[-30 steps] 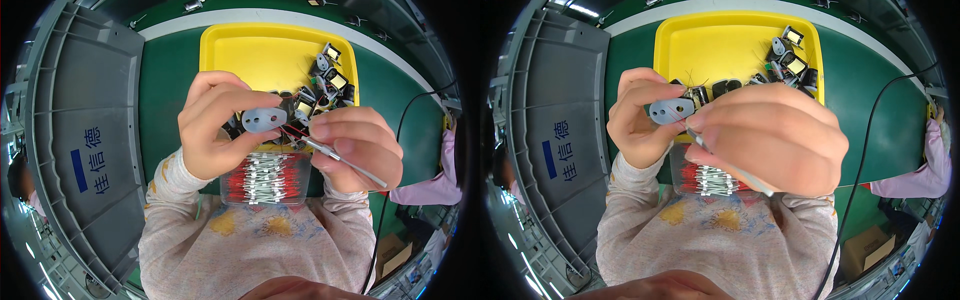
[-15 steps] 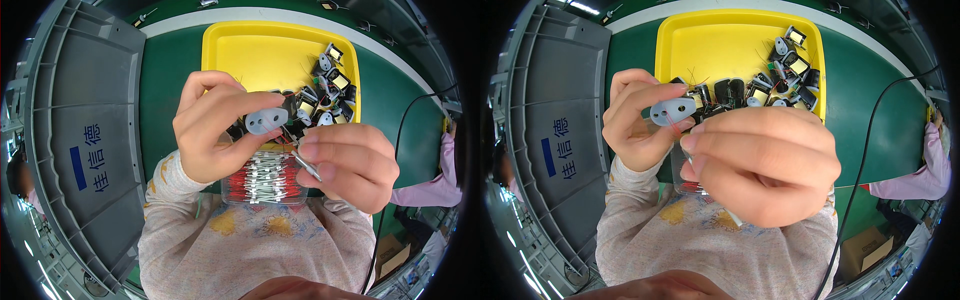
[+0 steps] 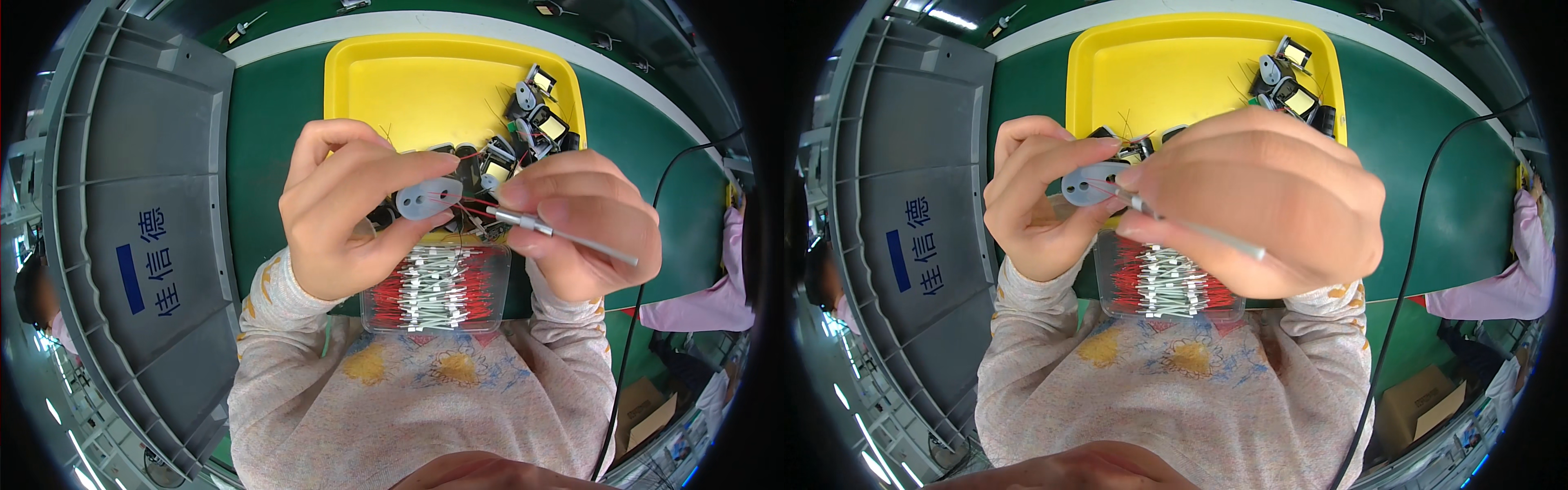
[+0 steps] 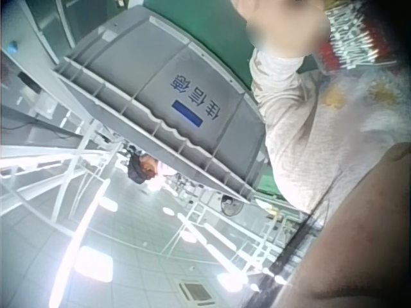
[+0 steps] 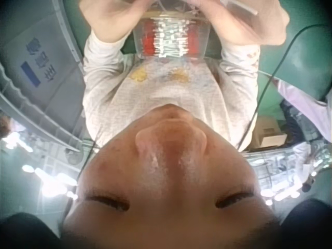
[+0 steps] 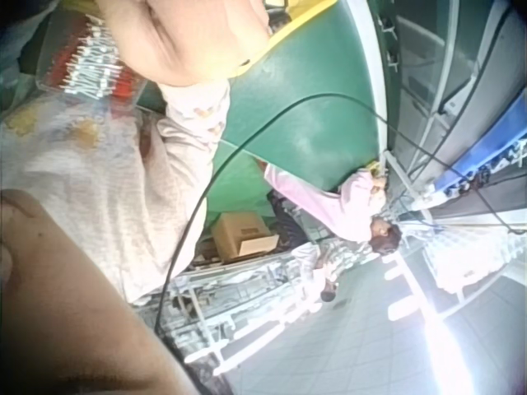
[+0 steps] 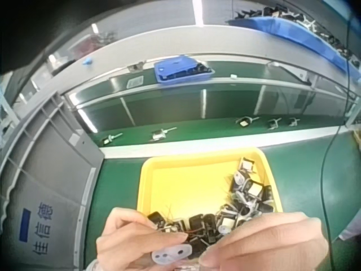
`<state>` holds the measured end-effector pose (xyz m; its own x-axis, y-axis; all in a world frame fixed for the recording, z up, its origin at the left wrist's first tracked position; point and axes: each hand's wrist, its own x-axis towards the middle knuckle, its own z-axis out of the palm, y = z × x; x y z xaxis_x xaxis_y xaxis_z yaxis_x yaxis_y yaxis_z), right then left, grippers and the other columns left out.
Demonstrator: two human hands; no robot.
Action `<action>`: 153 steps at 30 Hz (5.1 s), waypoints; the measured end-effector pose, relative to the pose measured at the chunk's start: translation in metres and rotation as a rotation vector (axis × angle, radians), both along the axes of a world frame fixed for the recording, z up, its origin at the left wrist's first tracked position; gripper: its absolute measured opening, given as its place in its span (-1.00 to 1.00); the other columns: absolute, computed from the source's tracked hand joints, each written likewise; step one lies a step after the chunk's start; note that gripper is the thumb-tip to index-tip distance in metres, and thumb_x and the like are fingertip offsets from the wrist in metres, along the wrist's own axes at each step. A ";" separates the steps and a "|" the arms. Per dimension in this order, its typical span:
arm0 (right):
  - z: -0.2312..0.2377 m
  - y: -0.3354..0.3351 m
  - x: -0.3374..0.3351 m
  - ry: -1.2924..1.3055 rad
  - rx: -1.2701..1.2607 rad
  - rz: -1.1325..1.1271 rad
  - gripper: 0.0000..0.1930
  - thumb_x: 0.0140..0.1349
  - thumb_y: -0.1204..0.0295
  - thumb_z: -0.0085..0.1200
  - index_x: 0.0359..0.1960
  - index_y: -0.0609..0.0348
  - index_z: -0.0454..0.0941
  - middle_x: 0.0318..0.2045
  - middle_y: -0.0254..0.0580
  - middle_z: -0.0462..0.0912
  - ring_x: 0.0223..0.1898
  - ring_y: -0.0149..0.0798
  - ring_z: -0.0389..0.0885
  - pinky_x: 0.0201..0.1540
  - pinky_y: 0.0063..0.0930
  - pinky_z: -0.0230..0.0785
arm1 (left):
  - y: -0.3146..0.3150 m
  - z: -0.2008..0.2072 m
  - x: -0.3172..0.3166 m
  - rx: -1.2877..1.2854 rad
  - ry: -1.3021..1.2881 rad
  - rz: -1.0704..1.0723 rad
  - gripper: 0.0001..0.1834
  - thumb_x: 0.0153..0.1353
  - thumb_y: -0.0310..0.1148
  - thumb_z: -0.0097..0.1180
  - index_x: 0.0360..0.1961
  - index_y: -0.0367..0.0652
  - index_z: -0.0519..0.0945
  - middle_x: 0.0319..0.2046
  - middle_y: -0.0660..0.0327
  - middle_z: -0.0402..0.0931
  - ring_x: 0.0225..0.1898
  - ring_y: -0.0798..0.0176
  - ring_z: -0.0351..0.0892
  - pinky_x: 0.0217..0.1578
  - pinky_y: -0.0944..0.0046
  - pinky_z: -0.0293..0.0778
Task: The person uses a metal tool to insert red wires into small grey electronic components. They pick up components from a yellow tray, insert the wires, and place the finished items back into the tray. The process is repeated for multiple units.
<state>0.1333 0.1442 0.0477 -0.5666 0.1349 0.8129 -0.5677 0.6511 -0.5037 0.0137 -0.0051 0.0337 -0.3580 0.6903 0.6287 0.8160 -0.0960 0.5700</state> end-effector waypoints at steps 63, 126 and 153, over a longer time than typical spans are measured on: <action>0.000 -0.021 0.007 0.002 0.065 -0.077 -0.62 -0.25 0.56 0.33 -0.37 0.35 0.42 -0.46 0.01 0.59 -0.44 -0.10 0.62 -0.42 -0.42 0.51 | -0.004 0.005 0.004 -0.027 0.184 0.136 -0.53 -0.52 -0.50 0.26 -0.36 -0.15 0.65 -0.59 0.33 0.47 -0.47 0.26 0.35 -0.35 0.33 0.27; -0.011 -0.023 0.004 -0.065 0.201 -0.251 -0.68 -0.40 0.67 0.26 -0.44 0.30 0.59 -0.64 -0.27 0.38 -0.64 -0.32 0.32 -0.63 -0.50 0.14 | -0.003 -0.019 0.004 0.250 -0.417 -0.227 -0.53 -0.33 -0.53 0.36 -0.26 -0.39 0.58 -0.29 -0.06 0.58 -0.35 0.19 0.54 -0.33 0.34 0.41; -0.019 0.016 -0.013 -0.453 -0.788 0.312 -0.79 0.07 0.53 0.12 -0.23 0.29 0.53 -0.40 -0.31 0.57 -0.37 -0.51 0.49 -0.40 -0.63 0.39 | 0.007 -0.018 -0.001 0.055 -1.315 -0.302 -0.60 -0.04 -0.63 0.17 -0.11 -0.35 0.43 -0.18 0.13 0.48 -0.14 0.32 0.47 -0.09 0.35 0.40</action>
<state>0.1201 0.1598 0.0288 -0.9076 0.3391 0.2477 -0.3016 -0.1160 -0.9464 0.0127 0.0016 0.0159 -0.5518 0.8334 -0.0304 -0.3839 -0.2214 0.8964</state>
